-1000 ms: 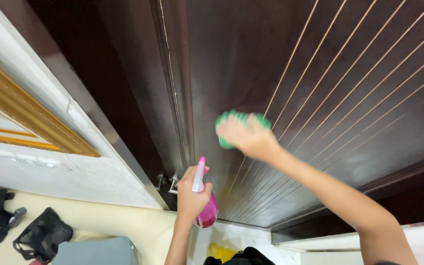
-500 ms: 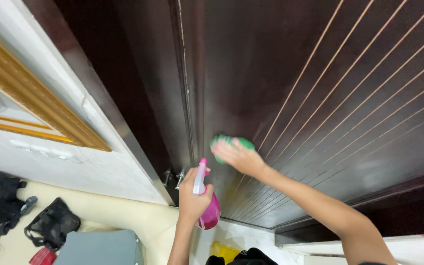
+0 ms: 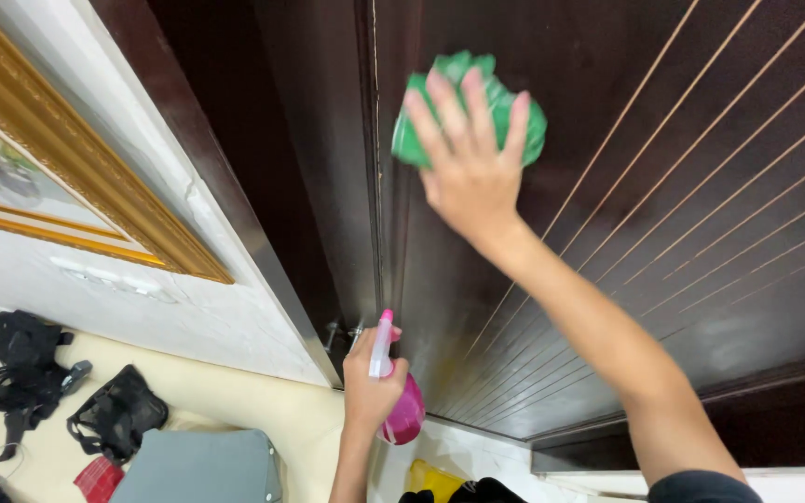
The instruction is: The person cleans various surfaces in a room using a spray bottle and a green cloth. They wipe down wooden chairs, a red bag, a yellow stool, and a dark wooden door, spraying the cleaning solution onto the surfaces before wiping them.
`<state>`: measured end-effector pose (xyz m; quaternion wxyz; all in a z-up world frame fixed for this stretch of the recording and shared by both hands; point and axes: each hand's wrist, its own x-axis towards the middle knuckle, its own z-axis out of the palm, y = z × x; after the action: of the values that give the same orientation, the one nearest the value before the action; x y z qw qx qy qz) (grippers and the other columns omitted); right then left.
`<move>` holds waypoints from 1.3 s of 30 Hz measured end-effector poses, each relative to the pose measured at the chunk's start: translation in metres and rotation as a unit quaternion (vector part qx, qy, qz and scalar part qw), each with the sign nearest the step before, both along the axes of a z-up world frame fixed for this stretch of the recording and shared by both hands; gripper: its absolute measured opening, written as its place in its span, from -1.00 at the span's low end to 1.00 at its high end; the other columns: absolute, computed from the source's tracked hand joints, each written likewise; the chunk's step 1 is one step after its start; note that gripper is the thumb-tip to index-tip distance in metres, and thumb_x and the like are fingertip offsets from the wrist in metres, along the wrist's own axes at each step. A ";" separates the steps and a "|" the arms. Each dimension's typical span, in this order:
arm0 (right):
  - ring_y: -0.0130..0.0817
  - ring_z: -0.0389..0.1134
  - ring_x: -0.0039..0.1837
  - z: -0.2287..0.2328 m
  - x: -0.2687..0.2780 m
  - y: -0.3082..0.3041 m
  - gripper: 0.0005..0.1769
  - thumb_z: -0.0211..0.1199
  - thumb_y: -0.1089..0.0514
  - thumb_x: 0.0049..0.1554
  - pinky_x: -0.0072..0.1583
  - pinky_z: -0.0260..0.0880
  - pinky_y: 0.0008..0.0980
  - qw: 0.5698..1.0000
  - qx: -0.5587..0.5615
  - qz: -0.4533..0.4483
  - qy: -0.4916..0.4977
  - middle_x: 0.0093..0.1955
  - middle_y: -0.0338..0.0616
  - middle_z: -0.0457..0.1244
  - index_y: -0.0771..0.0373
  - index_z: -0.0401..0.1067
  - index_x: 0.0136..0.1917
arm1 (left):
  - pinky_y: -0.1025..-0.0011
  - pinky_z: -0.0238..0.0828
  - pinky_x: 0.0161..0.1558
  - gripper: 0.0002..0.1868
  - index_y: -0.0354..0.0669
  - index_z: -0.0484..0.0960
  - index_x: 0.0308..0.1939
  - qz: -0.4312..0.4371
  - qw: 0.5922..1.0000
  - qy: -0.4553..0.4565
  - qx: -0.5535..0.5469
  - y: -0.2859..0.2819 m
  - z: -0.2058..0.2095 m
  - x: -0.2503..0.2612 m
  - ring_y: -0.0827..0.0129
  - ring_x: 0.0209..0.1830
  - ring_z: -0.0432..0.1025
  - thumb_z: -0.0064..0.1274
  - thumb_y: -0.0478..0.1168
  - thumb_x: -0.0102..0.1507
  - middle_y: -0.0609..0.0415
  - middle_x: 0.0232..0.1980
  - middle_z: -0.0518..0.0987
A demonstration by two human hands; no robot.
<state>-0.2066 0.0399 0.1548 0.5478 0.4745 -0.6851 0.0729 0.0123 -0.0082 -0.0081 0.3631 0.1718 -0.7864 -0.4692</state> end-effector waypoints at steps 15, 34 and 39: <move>-0.18 0.08 0.64 -0.029 -0.003 -0.030 -0.38 0.20 0.14 0.26 0.56 -0.09 0.26 0.991 0.040 0.097 0.079 0.60 -0.15 0.12 -0.05 0.32 0.58 | 0.34 0.46 -0.27 -0.60 -0.23 0.64 -0.07 0.054 0.996 -0.030 0.064 -0.018 0.000 0.017 0.16 -0.39 0.52 0.08 -0.42 -0.01 -0.05 -0.21 0.62; -0.26 0.04 0.62 -0.158 0.004 -0.069 -0.48 0.04 0.04 0.21 0.57 0.02 -0.13 0.945 0.270 0.118 0.143 0.55 -0.11 0.12 0.16 0.33 0.42 | 0.34 0.50 -0.14 -0.63 -0.26 0.64 -0.09 0.065 0.996 -0.009 0.052 -0.018 -0.011 0.028 0.11 -0.21 0.60 0.10 -0.41 0.00 -0.08 -0.18 0.65; -0.19 0.04 0.65 0.002 0.021 -0.054 -0.39 0.12 0.12 0.27 0.52 0.00 0.30 0.997 0.041 0.040 0.052 0.63 -0.12 0.08 0.01 0.28 0.58 | 0.36 0.49 -0.18 -0.66 -0.25 0.64 -0.11 0.060 0.994 -0.033 0.090 -0.008 -0.002 0.024 0.16 -0.27 0.60 0.11 -0.41 0.02 -0.05 -0.21 0.67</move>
<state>-0.1860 -0.0144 0.1571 0.5593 0.5265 -0.6390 0.0420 0.0363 -0.0160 -0.0102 0.3476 0.2661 -0.7410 -0.5092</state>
